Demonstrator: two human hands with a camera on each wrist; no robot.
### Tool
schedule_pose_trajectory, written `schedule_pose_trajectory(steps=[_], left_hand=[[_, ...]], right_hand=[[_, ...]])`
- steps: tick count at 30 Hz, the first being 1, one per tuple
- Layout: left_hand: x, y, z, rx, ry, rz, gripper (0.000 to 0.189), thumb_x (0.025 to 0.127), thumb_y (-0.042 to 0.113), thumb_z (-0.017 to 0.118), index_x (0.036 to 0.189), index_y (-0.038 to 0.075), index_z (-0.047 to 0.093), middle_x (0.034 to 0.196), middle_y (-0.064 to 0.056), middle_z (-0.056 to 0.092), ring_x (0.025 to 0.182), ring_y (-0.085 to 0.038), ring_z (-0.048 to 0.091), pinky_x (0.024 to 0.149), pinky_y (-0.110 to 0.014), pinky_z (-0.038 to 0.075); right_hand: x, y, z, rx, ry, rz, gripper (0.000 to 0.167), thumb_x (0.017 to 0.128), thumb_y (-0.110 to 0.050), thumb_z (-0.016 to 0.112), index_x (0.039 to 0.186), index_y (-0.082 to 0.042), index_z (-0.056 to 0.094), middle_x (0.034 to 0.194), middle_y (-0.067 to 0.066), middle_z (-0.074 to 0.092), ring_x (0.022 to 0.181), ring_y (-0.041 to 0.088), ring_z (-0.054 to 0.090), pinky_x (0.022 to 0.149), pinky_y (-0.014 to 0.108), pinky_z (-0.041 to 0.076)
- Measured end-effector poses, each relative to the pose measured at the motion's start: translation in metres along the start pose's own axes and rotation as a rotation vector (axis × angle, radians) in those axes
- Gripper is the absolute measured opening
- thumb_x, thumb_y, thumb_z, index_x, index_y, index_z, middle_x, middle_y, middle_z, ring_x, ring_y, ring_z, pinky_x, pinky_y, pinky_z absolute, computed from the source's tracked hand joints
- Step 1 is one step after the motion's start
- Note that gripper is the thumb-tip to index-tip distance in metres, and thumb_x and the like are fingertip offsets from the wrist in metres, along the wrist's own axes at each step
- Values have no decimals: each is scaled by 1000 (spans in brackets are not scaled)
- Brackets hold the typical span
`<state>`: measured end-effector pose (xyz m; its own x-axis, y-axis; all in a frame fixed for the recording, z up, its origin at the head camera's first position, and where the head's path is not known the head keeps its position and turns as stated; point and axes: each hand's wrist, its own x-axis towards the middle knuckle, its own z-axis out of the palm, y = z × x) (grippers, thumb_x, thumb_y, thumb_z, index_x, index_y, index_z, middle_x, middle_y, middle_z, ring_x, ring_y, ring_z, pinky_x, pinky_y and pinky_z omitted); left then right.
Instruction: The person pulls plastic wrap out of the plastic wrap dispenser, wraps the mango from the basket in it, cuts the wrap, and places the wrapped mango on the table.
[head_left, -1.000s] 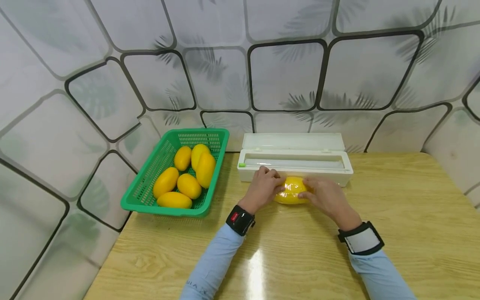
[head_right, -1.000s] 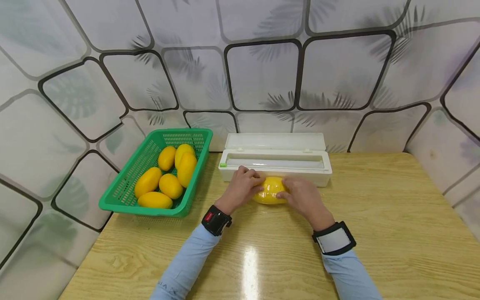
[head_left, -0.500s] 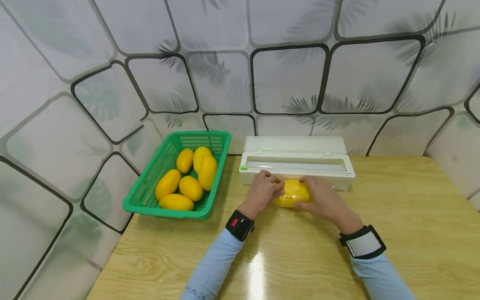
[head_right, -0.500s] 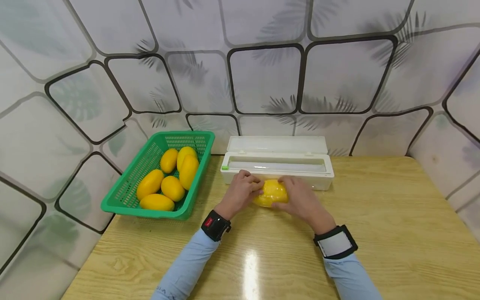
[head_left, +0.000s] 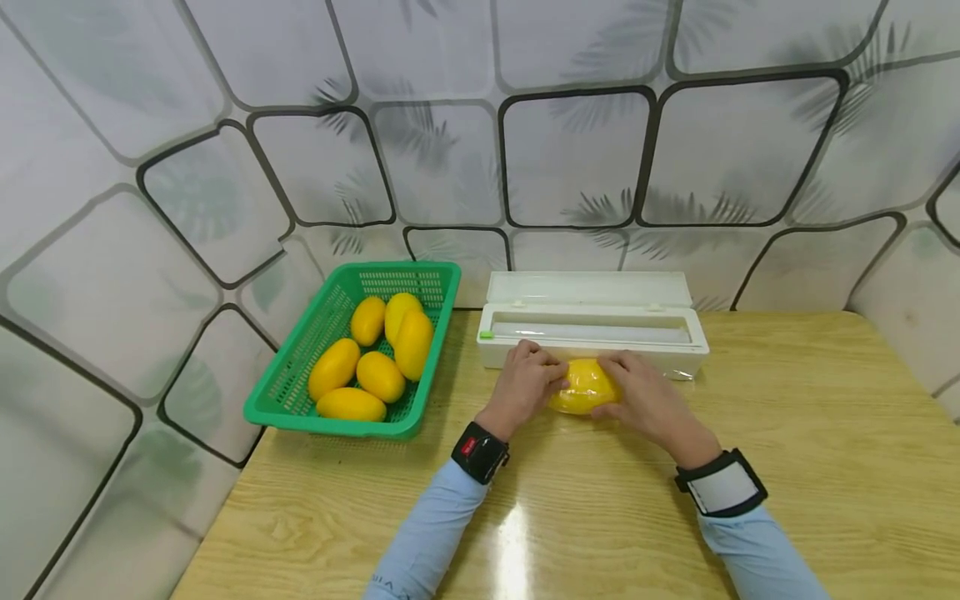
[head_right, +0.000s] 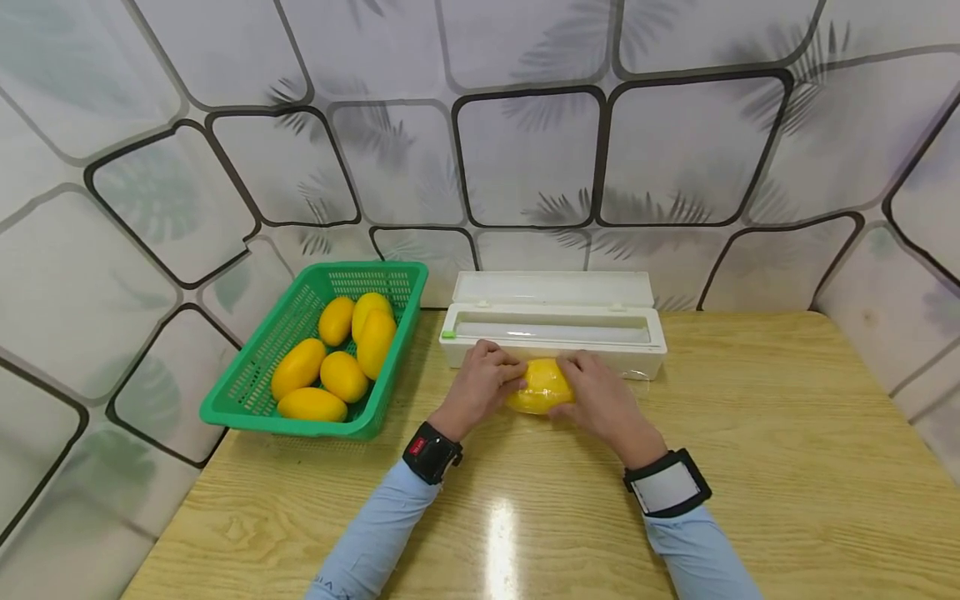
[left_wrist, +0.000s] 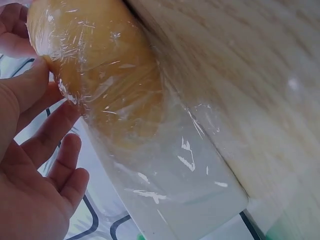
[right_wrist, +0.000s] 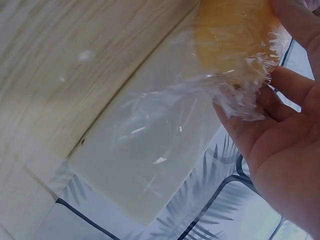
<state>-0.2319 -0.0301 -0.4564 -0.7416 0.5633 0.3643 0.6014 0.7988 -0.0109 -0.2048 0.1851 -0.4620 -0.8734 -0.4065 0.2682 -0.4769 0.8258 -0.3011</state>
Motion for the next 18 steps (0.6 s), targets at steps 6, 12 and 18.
schedule_pose_trajectory(steps=[6, 12, 18], left_hand=[[-1, -1, 0, 6, -23, 46, 33, 95, 44, 64, 118, 21, 73, 117, 3, 69, 114, -21, 52, 101, -37, 42], [-4, -5, -4, -6, -105, 86, 61, 83, 56, 73, 130, 17, 62, 129, -2, 60, 121, -25, 48, 106, -40, 39], [-4, -7, -5, -1, -136, 91, 70, 80, 57, 76, 133, 16, 55, 132, -4, 56, 122, -25, 48, 106, -41, 38]], right_hand=[[-2, 1, -2, -31, 1, -21, 81, 74, -31, 86, 136, 9, 53, 130, 25, 54, 117, 40, 54, 98, 52, 48], [-3, 4, -1, -14, 12, -59, 78, 75, -27, 86, 135, 11, 53, 129, 26, 55, 117, 41, 55, 97, 53, 48], [-2, 5, -1, 5, 24, -97, 76, 76, -25, 85, 135, 12, 53, 128, 27, 55, 116, 41, 56, 96, 53, 48]])
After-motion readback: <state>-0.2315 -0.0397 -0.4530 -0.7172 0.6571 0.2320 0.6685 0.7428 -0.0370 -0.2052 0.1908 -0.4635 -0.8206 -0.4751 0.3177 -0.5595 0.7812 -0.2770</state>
